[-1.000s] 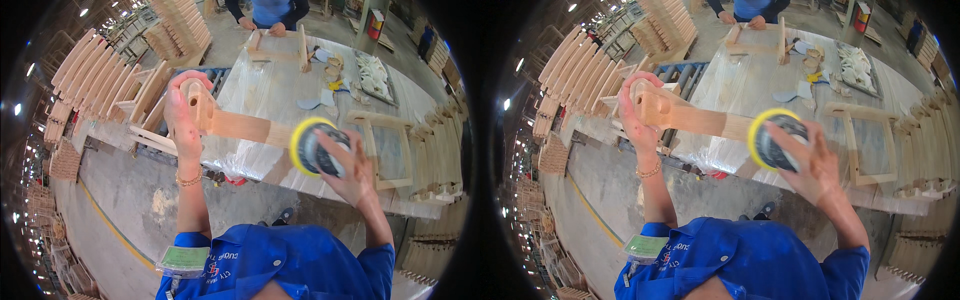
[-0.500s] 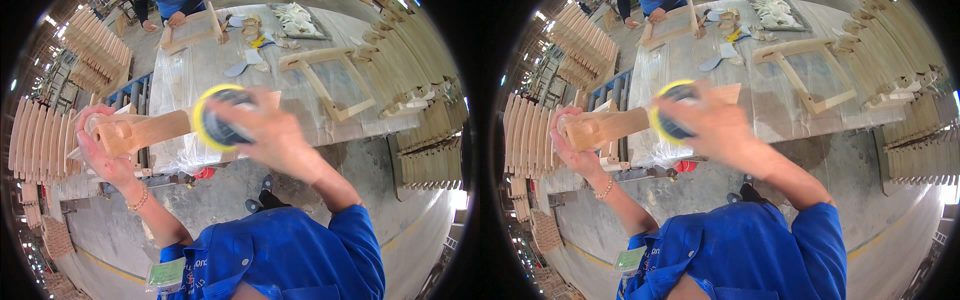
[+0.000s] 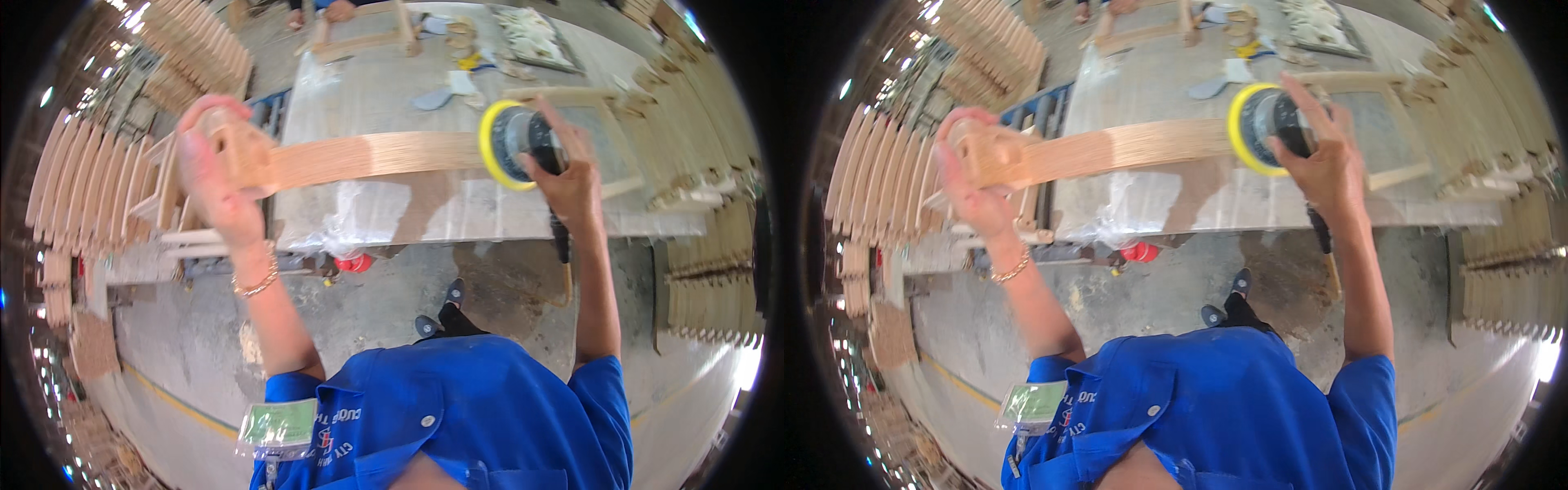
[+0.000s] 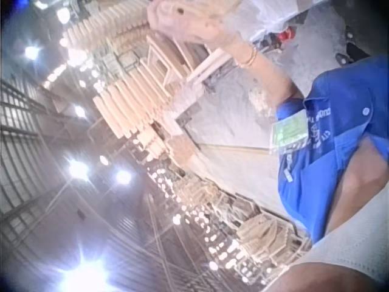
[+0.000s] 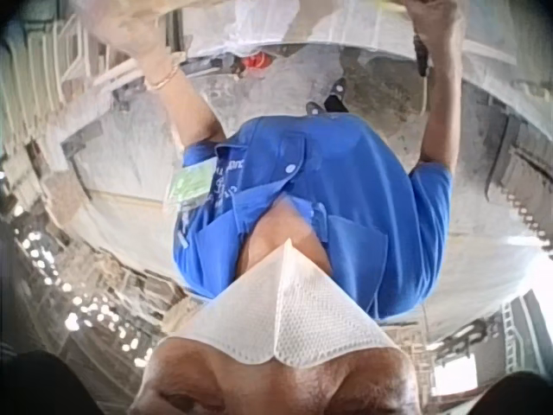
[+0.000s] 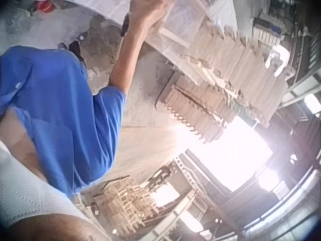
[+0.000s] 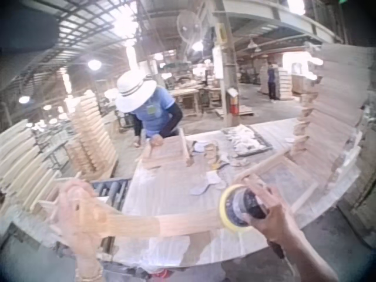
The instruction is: The person sands wooden chair frames using a handheld orbital sander. They rotate the frames to sand all sides and edges, then wipe them with a cloth. The person places finished frames on a nearby stack.
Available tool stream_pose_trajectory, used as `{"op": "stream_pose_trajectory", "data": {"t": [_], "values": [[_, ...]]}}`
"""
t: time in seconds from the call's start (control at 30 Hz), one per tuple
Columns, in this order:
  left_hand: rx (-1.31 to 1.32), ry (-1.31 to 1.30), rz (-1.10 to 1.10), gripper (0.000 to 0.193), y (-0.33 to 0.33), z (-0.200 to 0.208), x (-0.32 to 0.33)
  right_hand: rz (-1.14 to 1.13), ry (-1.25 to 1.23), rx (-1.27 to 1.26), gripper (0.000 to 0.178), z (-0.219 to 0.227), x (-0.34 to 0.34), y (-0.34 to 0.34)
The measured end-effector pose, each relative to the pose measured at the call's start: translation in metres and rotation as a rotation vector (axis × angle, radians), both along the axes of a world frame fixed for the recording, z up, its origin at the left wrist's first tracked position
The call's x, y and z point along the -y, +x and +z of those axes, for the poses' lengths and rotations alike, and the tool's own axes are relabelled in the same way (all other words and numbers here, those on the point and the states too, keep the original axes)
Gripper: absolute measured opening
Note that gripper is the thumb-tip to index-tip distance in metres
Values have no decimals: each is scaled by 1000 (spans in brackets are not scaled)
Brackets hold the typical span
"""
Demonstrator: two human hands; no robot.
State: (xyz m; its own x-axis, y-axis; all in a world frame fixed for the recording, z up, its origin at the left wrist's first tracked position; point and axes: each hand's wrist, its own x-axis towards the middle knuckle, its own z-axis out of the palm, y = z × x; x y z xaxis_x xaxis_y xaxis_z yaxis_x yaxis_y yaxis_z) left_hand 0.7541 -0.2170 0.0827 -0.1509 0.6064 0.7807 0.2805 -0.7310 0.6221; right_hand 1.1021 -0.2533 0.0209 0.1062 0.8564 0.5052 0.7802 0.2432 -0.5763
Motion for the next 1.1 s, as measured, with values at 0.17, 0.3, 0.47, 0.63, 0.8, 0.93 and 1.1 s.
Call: {"op": "stream_pose_trajectory", "data": {"t": [0.17, 0.3, 0.47, 0.63, 0.8, 0.93, 1.1], "values": [[9, -17, -29, 51, -6, -5, 7, 200, 54, 131, 76, 22, -4, -67], [-37, 15, 33, 51, -8, -6, 8, 511, -1, 168, 77, 48, 6, -127], [57, -22, -7, 48, -8, -5, 6, 581, 24, 192, 76, 56, 8, -154], [-40, 6, -40, 47, -9, -2, -3, 445, 47, 111, 75, 25, 22, -102], [-172, 94, -19, 44, -15, -2, -11, 95, -10, -41, 74, 1, 21, -22], [-254, 157, 64, 42, -2, 10, -17, -284, -67, 145, 84, -18, 58, 3], [-36, -14, -38, 54, 35, 22, -26, 111, -227, -59, 86, -74, 74, -41]]}}
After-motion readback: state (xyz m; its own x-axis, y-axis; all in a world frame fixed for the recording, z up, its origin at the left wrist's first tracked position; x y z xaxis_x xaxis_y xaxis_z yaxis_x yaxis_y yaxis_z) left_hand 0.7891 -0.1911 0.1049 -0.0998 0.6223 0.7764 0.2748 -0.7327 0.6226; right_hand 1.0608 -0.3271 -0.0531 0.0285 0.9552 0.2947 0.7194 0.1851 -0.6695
